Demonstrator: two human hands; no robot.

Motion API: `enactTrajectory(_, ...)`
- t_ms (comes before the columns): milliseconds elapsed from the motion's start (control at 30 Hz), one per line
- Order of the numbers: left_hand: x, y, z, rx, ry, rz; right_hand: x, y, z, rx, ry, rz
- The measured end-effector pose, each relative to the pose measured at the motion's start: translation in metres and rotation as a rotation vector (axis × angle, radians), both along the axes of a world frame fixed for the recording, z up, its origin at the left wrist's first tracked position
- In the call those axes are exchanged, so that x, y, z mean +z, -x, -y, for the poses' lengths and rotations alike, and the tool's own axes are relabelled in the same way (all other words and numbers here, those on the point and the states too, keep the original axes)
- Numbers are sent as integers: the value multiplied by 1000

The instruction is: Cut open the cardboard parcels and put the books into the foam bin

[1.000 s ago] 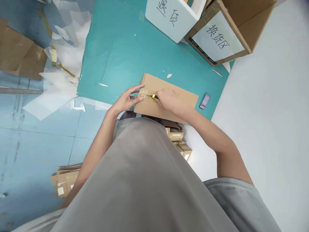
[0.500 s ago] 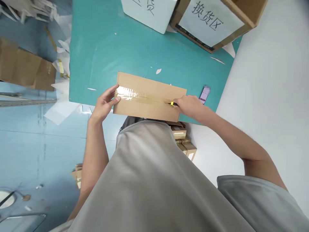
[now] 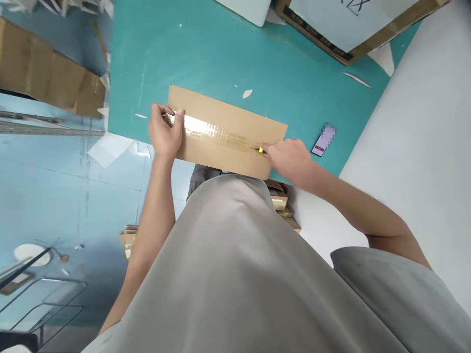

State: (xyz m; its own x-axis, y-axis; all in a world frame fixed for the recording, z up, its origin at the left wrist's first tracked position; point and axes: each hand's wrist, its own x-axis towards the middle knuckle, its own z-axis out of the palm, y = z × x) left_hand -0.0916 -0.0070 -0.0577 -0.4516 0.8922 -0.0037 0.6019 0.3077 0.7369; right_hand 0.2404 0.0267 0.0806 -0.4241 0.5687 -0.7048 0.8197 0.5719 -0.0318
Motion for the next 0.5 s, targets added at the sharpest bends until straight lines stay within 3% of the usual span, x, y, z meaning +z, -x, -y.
enactTrajectory(333, 1, 5, -1, -12, 5, -93, 17, -68, 11, -145, -34, 166)
enactTrajectory(433, 0, 10, -6, -23, 14, -100, 8, -105, 9, -282, -53, 129)
enactTrajectory(500, -3, 17, -10, -30, 12, -94, -10, -128, 12, -477, -46, -26)
